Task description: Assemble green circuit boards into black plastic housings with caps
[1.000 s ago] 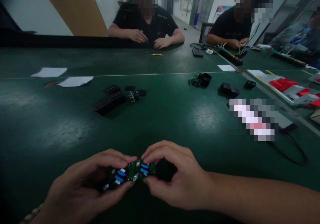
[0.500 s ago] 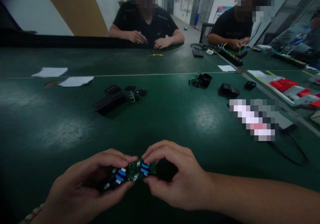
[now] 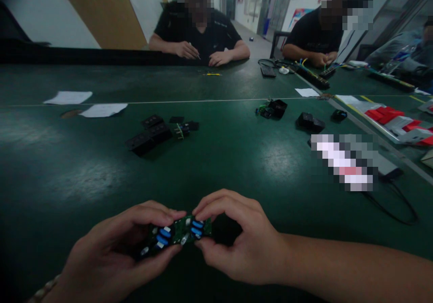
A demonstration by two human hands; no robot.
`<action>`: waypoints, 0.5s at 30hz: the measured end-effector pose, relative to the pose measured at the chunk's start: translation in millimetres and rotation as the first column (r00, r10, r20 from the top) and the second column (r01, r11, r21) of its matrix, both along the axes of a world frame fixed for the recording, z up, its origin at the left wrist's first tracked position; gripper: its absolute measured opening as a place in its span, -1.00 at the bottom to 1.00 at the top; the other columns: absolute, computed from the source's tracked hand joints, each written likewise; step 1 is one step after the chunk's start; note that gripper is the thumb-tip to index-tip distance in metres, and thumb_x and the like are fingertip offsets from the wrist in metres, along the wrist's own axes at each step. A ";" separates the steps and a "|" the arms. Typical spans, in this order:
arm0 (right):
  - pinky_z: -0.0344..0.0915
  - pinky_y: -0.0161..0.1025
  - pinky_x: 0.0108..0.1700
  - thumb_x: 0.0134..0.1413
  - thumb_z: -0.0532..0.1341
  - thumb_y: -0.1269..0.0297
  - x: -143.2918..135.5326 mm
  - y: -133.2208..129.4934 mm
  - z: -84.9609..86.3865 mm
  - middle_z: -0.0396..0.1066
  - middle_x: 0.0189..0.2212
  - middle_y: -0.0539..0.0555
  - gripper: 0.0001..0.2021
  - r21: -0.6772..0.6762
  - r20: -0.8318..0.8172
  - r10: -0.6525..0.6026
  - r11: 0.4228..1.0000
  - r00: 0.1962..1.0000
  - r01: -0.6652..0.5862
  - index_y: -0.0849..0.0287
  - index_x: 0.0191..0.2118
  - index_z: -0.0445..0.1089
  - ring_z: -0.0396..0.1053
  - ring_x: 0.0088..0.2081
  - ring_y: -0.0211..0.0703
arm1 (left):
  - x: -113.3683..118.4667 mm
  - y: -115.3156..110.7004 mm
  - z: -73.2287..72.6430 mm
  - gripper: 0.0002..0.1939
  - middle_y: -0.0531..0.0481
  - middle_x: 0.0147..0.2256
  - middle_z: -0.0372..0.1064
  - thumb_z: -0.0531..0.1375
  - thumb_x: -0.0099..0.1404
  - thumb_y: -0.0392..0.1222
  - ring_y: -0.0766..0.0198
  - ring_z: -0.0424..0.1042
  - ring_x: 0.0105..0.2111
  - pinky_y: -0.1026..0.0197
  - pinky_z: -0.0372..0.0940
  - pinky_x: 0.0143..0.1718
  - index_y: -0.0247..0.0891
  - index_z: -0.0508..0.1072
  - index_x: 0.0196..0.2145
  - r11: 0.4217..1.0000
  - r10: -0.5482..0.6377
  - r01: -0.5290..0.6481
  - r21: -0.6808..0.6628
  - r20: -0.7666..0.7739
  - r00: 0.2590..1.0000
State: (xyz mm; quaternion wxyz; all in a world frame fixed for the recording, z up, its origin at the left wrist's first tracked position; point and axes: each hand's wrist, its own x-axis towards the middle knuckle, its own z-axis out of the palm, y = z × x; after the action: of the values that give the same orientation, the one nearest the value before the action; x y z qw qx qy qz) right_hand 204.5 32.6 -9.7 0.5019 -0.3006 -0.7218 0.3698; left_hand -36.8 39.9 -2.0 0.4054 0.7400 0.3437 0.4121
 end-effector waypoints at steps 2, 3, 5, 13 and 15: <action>0.56 -0.20 -0.05 0.01 0.40 0.61 0.0 0.1 -0.1 0.58 -0.10 0.17 -0.61 -0.004 0.002 0.007 1.000 1.000 -0.007 0.21 -0.02 0.50 0.59 -0.08 -0.10 | -0.1 -0.2 -0.5 -0.51 0.10 -0.13 0.65 0.38 0.16 -0.54 0.30 0.68 -0.16 0.40 0.56 -0.13 -0.05 0.52 -0.05 1.000 -0.003 0.003 -0.005 -0.003 1.000; 0.56 -0.20 -0.05 0.01 0.40 0.61 -0.1 0.3 -0.1 0.58 -0.10 0.17 -0.61 -0.006 0.004 0.010 1.000 1.000 -0.010 0.22 -0.02 0.50 0.59 -0.08 -0.10 | -0.1 -0.3 -0.7 -0.52 0.10 -0.13 0.65 0.38 0.17 -0.54 0.31 0.68 -0.16 0.41 0.56 -0.12 -0.05 0.52 -0.05 1.000 -0.002 0.002 -0.007 -0.003 1.000; 0.55 -0.21 -0.05 0.02 0.40 0.60 -0.3 0.6 0.0 0.58 -0.10 0.17 -0.62 -0.004 0.007 0.011 1.000 1.000 -0.011 0.22 -0.02 0.51 0.59 -0.08 -0.10 | 0.1 -0.3 -0.9 -0.52 0.10 -0.13 0.65 0.38 0.17 -0.53 0.31 0.68 -0.15 0.42 0.56 -0.12 -0.05 0.52 -0.05 1.000 -0.004 0.004 -0.008 -0.006 1.000; 0.55 -0.20 -0.05 0.02 0.42 0.59 1.6 -0.2 0.7 0.57 -0.09 0.17 -0.61 -0.012 0.021 0.017 1.000 1.000 -0.017 0.21 -0.01 0.50 0.59 -0.07 -0.10 | -0.2 -1.1 -2.6 -0.52 0.11 -0.13 0.67 0.39 0.16 -0.52 0.31 0.68 -0.13 0.42 0.55 -0.09 -0.05 0.54 -0.06 1.000 0.016 -0.016 0.018 -0.006 1.000; 0.56 -0.19 -0.05 0.02 0.42 0.59 1.9 -0.2 1.1 0.58 -0.09 0.17 -0.60 -0.009 0.020 0.020 1.000 1.000 -0.020 0.21 0.00 0.50 0.59 -0.08 -0.09 | -0.3 -1.8 -2.8 -0.52 0.11 -0.13 0.67 0.40 0.16 -0.52 0.31 0.68 -0.13 0.43 0.55 -0.09 -0.05 0.54 -0.06 0.999 0.018 -0.018 0.030 -0.007 1.000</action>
State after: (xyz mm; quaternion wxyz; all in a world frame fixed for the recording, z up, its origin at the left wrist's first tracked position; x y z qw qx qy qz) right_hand 206.4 32.3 -8.6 0.4894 -0.2992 -0.7282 0.3751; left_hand -37.1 38.0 -4.8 0.3894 0.7444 0.3454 0.4182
